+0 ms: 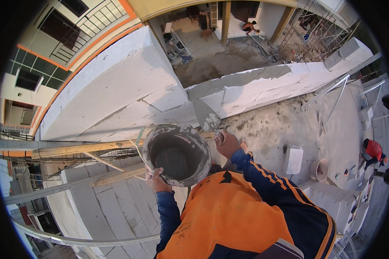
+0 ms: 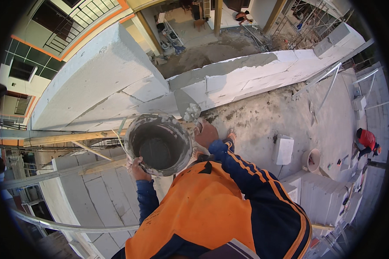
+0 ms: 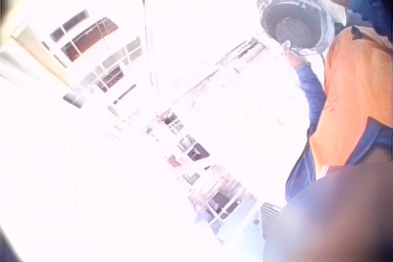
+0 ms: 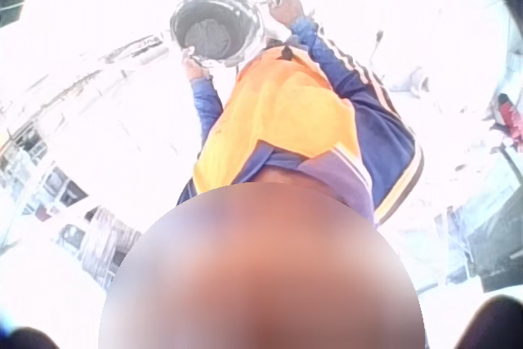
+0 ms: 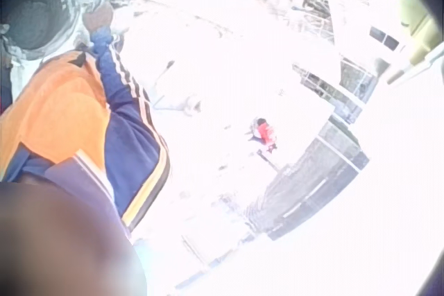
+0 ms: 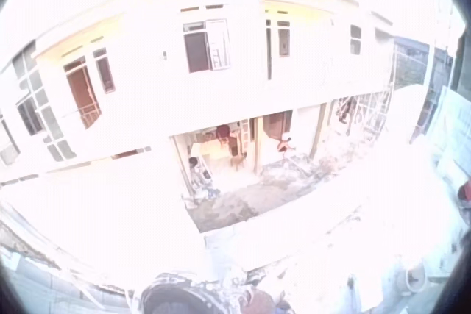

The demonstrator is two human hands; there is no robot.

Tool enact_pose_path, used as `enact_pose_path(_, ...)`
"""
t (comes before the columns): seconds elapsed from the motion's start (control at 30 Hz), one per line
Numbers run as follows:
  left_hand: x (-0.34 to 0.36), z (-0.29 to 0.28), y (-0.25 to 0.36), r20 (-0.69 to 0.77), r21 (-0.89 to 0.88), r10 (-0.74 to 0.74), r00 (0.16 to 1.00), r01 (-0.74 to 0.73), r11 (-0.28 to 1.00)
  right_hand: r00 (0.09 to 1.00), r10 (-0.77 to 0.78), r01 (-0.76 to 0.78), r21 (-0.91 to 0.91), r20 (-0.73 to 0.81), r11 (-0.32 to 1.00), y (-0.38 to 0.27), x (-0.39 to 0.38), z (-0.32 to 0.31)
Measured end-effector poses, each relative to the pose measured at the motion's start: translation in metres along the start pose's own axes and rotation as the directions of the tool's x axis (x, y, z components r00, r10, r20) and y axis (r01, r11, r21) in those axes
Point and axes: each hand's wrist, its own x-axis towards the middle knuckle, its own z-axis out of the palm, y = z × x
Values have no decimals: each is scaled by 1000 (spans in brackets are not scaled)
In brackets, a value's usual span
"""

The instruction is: The person scoops mortar from a bucket and spreads it along the top of a partially built wall. They then pick up a white block, place it on the mortar, and use a hammer and spirit level to adjust its position. The person also uses a tape measure to measure the wall and a block.

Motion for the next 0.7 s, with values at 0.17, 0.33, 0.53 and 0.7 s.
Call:
enact_pose_path(0.17, -6, 17, 6, 14, -50, -113, 994, 113, 992, 893, -250, 274, -10, 373, 962, -16, -26, -65)
enact_pose_path(0.33, -25, 70, 30, 188, 110, 59, 980, -81, 991, 812, -173, 449, -406, 557, 796, -72, 13, -39)
enact_pose_path(0.53, -32, 111, 51, 321, 201, 75, 944, -146, 969, 556, -529, 812, -284, 641, 510, -129, -30, -12)
enact_pose_path(0.7, -37, 118, 67, 432, 347, 233, 871, -400, 848, 668, -641, 724, -526, 378, 445, -115, 6, -22)
